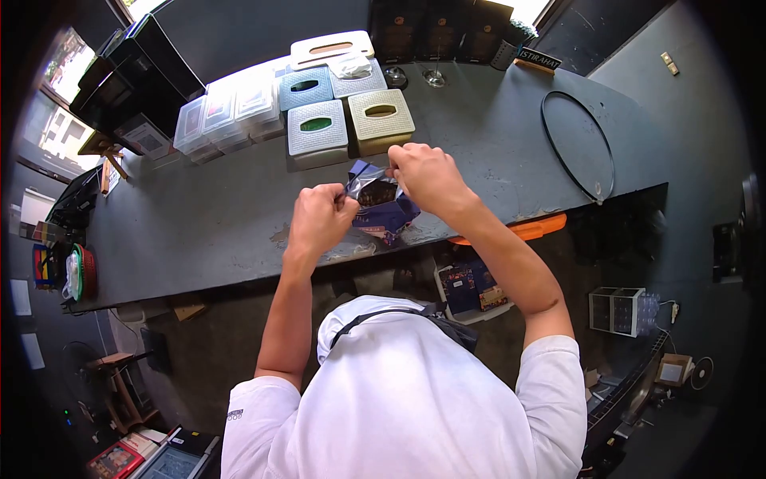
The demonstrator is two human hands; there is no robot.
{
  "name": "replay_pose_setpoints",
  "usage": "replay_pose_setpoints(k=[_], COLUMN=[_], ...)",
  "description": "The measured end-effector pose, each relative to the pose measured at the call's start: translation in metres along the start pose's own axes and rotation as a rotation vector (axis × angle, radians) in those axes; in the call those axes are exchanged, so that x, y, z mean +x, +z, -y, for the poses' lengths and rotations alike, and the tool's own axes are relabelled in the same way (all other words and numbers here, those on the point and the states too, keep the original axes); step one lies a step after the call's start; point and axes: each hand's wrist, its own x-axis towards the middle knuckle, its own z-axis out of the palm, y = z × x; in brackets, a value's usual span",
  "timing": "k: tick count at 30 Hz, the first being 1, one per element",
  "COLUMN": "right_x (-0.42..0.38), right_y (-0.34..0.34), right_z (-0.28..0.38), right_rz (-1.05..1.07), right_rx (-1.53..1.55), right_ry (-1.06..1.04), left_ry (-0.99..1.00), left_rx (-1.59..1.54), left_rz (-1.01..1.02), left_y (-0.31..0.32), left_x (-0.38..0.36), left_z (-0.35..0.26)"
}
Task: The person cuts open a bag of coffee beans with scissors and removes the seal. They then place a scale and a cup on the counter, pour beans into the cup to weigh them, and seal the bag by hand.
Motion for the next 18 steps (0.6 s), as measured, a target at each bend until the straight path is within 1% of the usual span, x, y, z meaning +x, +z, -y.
replay_pose_setpoints(k=[1,4,7,10,13,16,18], right_x=[-0.001,0.0,0.0,0.002,0.005,0.004,0.004], right_y=[-0.004,-0.006,0.006,0.011,0.023,0.021,0.016], right_z=[0.002,0.002,0.003,0.014,0.019,0.017,0.017], right_rz=[0.011,0.005,0.031,0.009,-0.001,0.021,0.07], right_rx=[-0.021,0.0,0.008,0.077,0.159,0.341,0.347], right_ry=[0.027,-0.016,-0.054,-0.009,0.019,0.019,0.042], left_ry=[0.002,0.036,-0.014,-0.115,-0.113,-0.122,-0.141], left_rx=[0.013,0.041,0.056,-0.005,-0.077,-0.266,-0.241], left_rz=[-0.025,-0.082,-0.133,-0.154,-0.131,-0.083,-0.065], left_y=[-0.003,-0.006,0.006,0.014,0.022,0.013,0.009], left_x=[-0.002,0.0,0.005,0.008,0.013,0.011,0.008], left_z=[-0.001,-0.003,0.002,-0.005,0.0,0.0,-0.001])
